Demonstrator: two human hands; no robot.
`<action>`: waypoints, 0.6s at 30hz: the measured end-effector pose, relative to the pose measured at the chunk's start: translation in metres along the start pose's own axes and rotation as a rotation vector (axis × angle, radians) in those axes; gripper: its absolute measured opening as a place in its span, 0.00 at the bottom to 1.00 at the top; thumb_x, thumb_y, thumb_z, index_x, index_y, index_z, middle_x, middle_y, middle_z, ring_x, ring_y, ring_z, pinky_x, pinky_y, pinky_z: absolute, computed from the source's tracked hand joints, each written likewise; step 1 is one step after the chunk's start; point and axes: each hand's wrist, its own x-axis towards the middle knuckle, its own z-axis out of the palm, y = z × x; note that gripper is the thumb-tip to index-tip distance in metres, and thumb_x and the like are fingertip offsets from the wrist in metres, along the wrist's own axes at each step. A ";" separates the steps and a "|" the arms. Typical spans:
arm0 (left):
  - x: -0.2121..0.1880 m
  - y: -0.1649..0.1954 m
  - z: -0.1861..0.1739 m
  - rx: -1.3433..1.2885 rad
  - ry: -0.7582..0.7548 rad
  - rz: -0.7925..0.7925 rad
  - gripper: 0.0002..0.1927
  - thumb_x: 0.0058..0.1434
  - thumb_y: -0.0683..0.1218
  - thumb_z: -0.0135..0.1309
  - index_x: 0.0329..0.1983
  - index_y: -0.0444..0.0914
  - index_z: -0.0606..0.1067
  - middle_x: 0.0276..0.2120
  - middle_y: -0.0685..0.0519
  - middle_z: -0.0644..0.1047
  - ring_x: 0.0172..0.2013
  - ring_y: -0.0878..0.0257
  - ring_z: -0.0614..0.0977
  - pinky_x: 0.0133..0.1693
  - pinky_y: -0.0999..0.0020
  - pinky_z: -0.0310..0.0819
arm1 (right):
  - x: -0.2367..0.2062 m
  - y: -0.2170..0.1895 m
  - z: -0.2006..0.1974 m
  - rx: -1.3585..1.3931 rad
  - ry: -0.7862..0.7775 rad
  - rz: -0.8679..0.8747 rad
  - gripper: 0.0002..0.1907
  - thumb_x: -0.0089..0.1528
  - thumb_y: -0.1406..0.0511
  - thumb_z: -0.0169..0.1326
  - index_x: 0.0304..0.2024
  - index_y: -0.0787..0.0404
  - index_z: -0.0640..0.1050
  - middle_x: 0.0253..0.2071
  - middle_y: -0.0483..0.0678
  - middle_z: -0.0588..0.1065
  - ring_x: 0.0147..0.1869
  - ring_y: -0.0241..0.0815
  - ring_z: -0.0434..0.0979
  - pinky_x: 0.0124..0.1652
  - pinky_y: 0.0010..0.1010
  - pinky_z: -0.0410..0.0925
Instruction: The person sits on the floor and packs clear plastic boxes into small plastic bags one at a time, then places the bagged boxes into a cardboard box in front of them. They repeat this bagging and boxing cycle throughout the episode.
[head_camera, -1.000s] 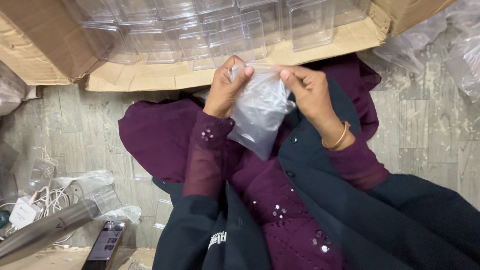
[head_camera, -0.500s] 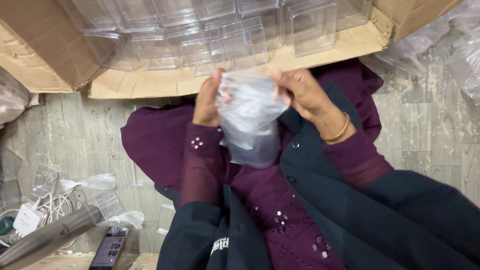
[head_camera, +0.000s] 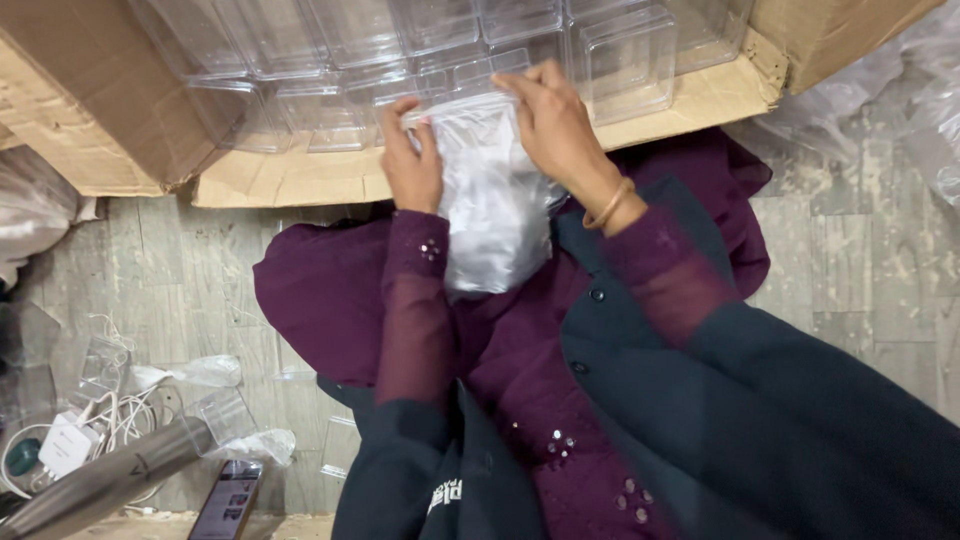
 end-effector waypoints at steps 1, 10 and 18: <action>-0.004 -0.002 0.003 -0.019 -0.038 -0.036 0.09 0.69 0.42 0.50 0.50 0.36 0.76 0.29 0.54 0.76 0.24 0.65 0.68 0.28 0.68 0.64 | -0.007 0.000 -0.004 0.045 0.010 0.048 0.18 0.65 0.77 0.51 0.56 0.61 0.81 0.44 0.53 0.73 0.45 0.46 0.75 0.45 0.34 0.70; -0.052 -0.010 0.029 -0.100 -0.405 -0.145 0.09 0.68 0.47 0.51 0.47 0.40 0.78 0.20 0.51 0.76 0.20 0.64 0.77 0.28 0.65 0.69 | -0.085 0.034 -0.030 0.092 0.011 0.383 0.04 0.68 0.72 0.55 0.45 0.65 0.79 0.40 0.51 0.74 0.38 0.42 0.76 0.38 0.31 0.69; -0.031 0.032 0.051 -0.167 -0.431 0.074 0.15 0.72 0.51 0.50 0.41 0.34 0.76 0.30 0.44 0.78 0.29 0.56 0.77 0.35 0.62 0.71 | -0.084 0.015 -0.061 1.208 -0.379 0.717 0.19 0.68 0.55 0.46 0.47 0.63 0.79 0.43 0.42 0.79 0.46 0.32 0.79 0.49 0.24 0.73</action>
